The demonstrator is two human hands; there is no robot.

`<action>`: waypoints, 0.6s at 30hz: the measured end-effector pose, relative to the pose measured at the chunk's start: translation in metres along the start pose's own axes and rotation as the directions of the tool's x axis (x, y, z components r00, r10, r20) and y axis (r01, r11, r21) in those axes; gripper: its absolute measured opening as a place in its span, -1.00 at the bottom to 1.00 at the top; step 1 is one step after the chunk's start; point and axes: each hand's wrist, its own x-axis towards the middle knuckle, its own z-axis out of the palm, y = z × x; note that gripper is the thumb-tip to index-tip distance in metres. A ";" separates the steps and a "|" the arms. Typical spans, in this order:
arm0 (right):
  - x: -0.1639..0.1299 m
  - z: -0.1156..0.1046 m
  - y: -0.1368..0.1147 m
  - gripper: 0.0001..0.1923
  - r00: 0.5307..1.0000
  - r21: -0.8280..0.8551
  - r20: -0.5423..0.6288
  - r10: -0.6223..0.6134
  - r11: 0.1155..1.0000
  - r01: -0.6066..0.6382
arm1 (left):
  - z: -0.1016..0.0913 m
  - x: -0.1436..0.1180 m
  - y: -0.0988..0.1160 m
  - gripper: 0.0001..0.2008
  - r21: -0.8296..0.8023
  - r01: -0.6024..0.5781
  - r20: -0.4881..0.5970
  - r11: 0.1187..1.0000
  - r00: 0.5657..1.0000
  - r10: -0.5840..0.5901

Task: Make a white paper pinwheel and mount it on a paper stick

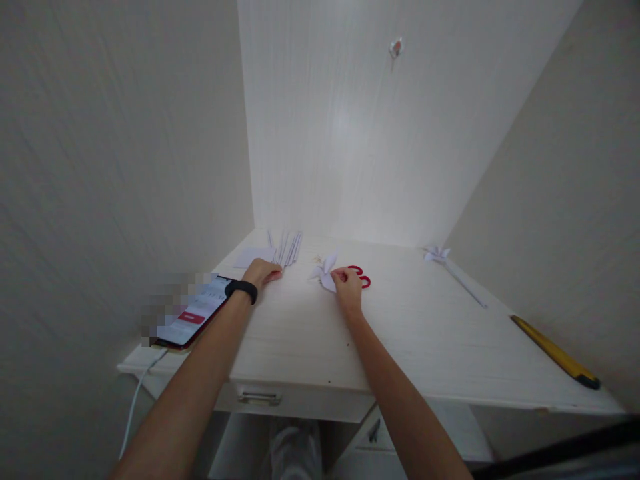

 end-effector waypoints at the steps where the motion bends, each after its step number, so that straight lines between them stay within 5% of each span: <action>1: 0.000 0.001 0.000 -0.83 1.000 -0.002 0.009 0.004 1.000 -0.004 | -0.003 -0.003 0.000 -0.86 -0.038 0.024 0.023 0.999 0.999 -0.023; 7: -0.003 0.001 0.000 -0.85 0.998 -0.054 0.056 0.015 0.998 -0.012 | -0.017 -0.030 0.010 -0.92 -0.347 0.258 0.194 0.902 0.960 -0.200; 18: -0.006 -0.003 -0.007 -0.86 0.994 -0.212 0.064 0.092 0.974 -0.077 | -0.017 -0.058 0.007 -0.74 -0.412 0.078 0.286 0.908 0.957 0.047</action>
